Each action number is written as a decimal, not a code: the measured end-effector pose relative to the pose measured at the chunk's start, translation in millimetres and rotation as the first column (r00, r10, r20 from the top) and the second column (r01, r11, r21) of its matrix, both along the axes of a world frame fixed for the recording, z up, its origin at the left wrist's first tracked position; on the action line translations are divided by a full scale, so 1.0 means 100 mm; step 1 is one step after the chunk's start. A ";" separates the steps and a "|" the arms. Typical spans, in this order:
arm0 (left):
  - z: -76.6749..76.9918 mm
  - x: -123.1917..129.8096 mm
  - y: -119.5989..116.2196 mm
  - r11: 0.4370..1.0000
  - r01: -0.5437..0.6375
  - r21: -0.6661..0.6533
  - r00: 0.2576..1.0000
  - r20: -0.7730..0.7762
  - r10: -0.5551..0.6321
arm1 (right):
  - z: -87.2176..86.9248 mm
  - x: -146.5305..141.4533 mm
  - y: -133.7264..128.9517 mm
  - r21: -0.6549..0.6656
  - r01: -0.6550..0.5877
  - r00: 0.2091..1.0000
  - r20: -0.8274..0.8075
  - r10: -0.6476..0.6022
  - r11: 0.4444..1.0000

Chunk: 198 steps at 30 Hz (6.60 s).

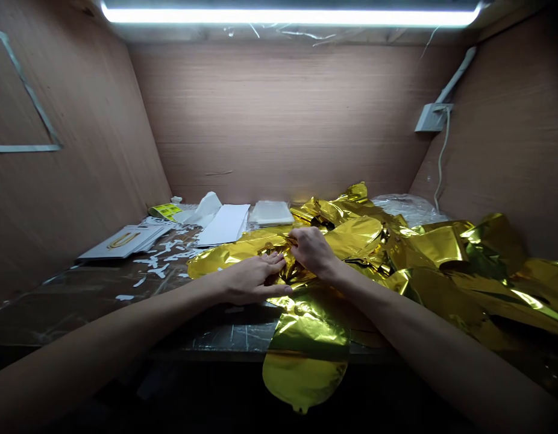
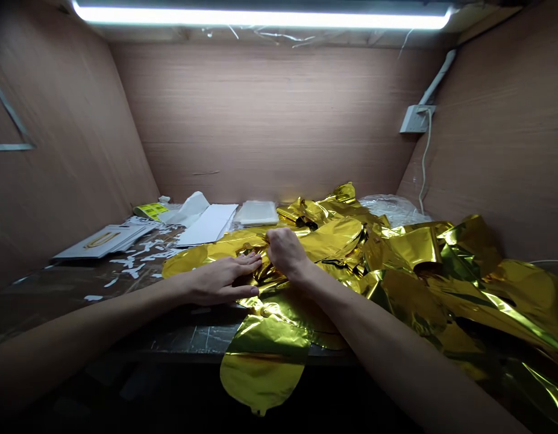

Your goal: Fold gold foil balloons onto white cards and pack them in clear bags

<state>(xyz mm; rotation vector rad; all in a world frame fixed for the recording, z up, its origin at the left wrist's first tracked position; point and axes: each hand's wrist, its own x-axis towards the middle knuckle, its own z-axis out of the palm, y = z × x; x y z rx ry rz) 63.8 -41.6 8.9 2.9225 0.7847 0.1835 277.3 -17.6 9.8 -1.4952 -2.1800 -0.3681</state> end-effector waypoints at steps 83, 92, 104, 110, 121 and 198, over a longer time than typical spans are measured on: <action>0.06 -0.11 0.20 0.993 -0.115 -0.038 0.993 -0.004 0.115 | 0.01 0.00 -0.05 -0.549 -0.551 0.507 -0.819 -0.270 0.629; 0.29 -0.88 0.89 0.787 -0.607 0.108 0.794 0.040 0.607 | 0.02 0.04 -0.01 -0.383 -0.519 0.378 -0.905 -0.197 0.764; 0.34 -1.13 1.04 0.833 -0.551 -0.035 0.834 0.003 0.552 | 0.03 0.02 -0.04 -0.283 -0.598 0.279 -0.951 -0.136 0.750; 0.35 -1.04 0.98 0.801 -0.587 0.120 0.810 0.073 0.582 | 0.00 -0.01 -0.05 -0.336 -0.572 0.350 -0.925 -0.147 0.749; 0.50 -0.55 0.39 0.590 -0.635 0.499 0.761 0.273 0.588 | -0.04 0.02 -0.02 -0.232 -0.652 0.316 -0.948 -0.019 0.721; 0.14 -0.21 0.43 0.618 -0.056 -0.784 0.635 0.450 0.628 | 0.21 -0.11 -0.29 -0.151 -0.209 0.857 -0.504 0.107 0.966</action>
